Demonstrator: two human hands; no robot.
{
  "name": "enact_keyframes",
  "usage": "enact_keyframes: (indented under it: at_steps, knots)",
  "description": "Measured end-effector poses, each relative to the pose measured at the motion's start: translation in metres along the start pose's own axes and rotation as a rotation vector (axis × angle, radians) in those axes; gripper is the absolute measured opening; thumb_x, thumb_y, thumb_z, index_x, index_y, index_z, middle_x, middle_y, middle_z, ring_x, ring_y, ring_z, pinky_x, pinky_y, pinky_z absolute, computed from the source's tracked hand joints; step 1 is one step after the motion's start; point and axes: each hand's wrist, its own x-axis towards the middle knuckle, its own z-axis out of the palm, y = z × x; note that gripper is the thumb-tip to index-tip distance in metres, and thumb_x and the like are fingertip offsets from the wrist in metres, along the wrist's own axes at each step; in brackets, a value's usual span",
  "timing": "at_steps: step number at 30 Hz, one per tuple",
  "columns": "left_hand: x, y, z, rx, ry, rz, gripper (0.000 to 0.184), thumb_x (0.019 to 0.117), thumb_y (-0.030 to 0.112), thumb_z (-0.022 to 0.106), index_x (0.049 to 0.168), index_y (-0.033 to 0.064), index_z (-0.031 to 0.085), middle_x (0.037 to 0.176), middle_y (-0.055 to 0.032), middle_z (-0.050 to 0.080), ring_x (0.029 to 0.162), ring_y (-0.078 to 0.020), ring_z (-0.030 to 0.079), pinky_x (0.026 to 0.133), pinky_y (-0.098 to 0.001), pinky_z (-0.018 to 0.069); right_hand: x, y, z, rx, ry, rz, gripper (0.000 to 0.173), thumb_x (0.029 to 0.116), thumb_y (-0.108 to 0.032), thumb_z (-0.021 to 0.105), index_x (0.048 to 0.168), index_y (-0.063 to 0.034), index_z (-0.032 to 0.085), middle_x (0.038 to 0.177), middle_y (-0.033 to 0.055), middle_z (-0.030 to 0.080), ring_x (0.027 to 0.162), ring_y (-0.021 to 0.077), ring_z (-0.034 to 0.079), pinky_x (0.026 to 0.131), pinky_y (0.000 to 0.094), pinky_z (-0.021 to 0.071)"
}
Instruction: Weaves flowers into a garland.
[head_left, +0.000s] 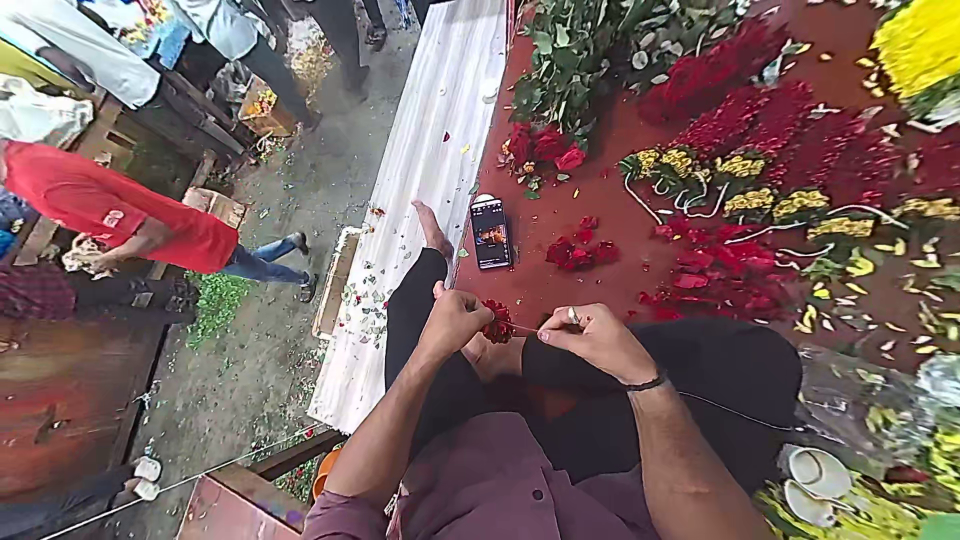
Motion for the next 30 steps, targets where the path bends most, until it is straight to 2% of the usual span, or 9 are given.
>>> enact_keyframes:
  at_steps: [3,6,9,12,15,17,22,25,30]
  knots:
    - [-0.006,0.02,-0.002,0.242,-0.028,0.0,0.023,0.0887,0.03,0.069,0.075,0.0113,0.071,0.067,-0.0019,0.064,0.067,-0.0183,0.063,0.066,-0.0479,0.0519,-0.007,-0.016,0.003,0.133,-0.174,-0.144,0.013,0.09,-0.022,0.076,0.089,-0.0095,0.079,0.083,-0.0041,0.072,0.078,0.002,0.066,0.071,0.0211,0.0562]
    - [-0.026,0.049,-0.003,0.489,-0.377,0.156,0.02,0.0912,0.025,0.069,0.087,0.0058,0.075,0.083,-0.0105,0.072,0.082,-0.0289,0.07,0.078,-0.0602,0.0547,-0.004,-0.025,0.005,0.225,-0.029,-0.27,0.01,0.0905,-0.016,0.076,0.09,-0.0067,0.079,0.082,-0.0016,0.071,0.078,0.0063,0.066,0.072,0.0242,0.0573]
    - [-0.038,0.075,0.0,0.22,-0.656,0.485,0.013,0.0939,0.016,0.07,0.093,0.0037,0.075,0.084,-0.0043,0.072,0.073,-0.0103,0.066,0.069,-0.0339,0.0574,0.004,-0.015,0.001,0.344,0.016,-0.214,0.007,0.0901,-0.015,0.075,0.09,-0.0084,0.079,0.084,-0.0014,0.072,0.079,0.0067,0.067,0.075,0.026,0.0586]
    - [-0.031,0.087,0.012,-0.059,-0.398,0.636,0.015,0.0962,0.017,0.069,0.093,0.0043,0.075,0.086,-0.0016,0.071,0.076,-0.0052,0.065,0.071,-0.0269,0.0563,0.0,0.006,0.01,0.522,-0.015,-0.153,0.004,0.0902,-0.02,0.074,0.089,-0.017,0.073,0.082,-0.0121,0.069,0.075,-0.0055,0.062,0.069,0.0156,0.0539]
    - [-0.012,0.081,0.021,0.057,0.032,0.55,0.016,0.0956,0.023,0.07,0.088,0.0086,0.072,0.075,0.0,0.066,0.067,-0.0112,0.061,0.065,-0.0352,0.0544,-0.005,-0.006,0.021,0.606,-0.095,-0.217,0.009,0.0902,-0.007,0.074,0.097,-0.01,0.079,0.088,-0.0016,0.076,0.071,0.0039,0.067,0.064,0.0224,0.058]
    - [0.0,0.064,0.024,0.13,0.149,0.404,0.017,0.0957,0.025,0.069,0.088,0.011,0.073,0.073,0.0005,0.068,0.065,-0.0126,0.063,0.065,-0.0395,0.0551,-0.004,-0.012,0.022,0.54,-0.093,-0.265,0.009,0.093,-0.008,0.071,0.095,-0.0066,0.08,0.085,-0.0001,0.076,0.067,0.0031,0.065,0.06,0.0208,0.0557]
    - [0.006,0.018,0.019,-0.002,-0.039,0.21,0.021,0.0958,0.026,0.071,0.09,0.0068,0.075,0.078,-0.0035,0.072,0.07,-0.0129,0.068,0.071,-0.0399,0.0586,-0.003,-0.011,0.012,0.428,0.035,-0.227,0.01,0.0932,-0.009,0.071,0.095,-0.0051,0.08,0.088,0.0008,0.077,0.069,0.0015,0.065,0.063,0.0195,0.0545]
    - [-0.004,0.011,0.009,-0.036,-0.177,0.161,0.018,0.0942,0.026,0.073,0.093,0.0089,0.077,0.086,-0.0003,0.074,0.079,-0.0085,0.069,0.079,-0.035,0.0582,-0.002,-0.006,-0.004,0.456,0.121,-0.108,0.007,0.0904,-0.011,0.075,0.092,-0.007,0.081,0.079,-0.0012,0.074,0.055,-0.0027,0.051,0.05,0.0159,0.0419]
    - [-0.007,0.005,0.003,-0.016,-0.259,0.17,0.014,0.0896,0.025,0.076,0.087,0.0107,0.076,0.079,0.0031,0.071,0.073,-0.0054,0.065,0.073,-0.0319,0.0555,-0.001,-0.01,-0.029,0.312,-0.002,0.149,0.012,0.0948,-0.013,0.068,0.093,-0.0065,0.079,0.067,-0.0058,0.064,0.051,-0.0024,0.044,0.048,0.016,0.0358]
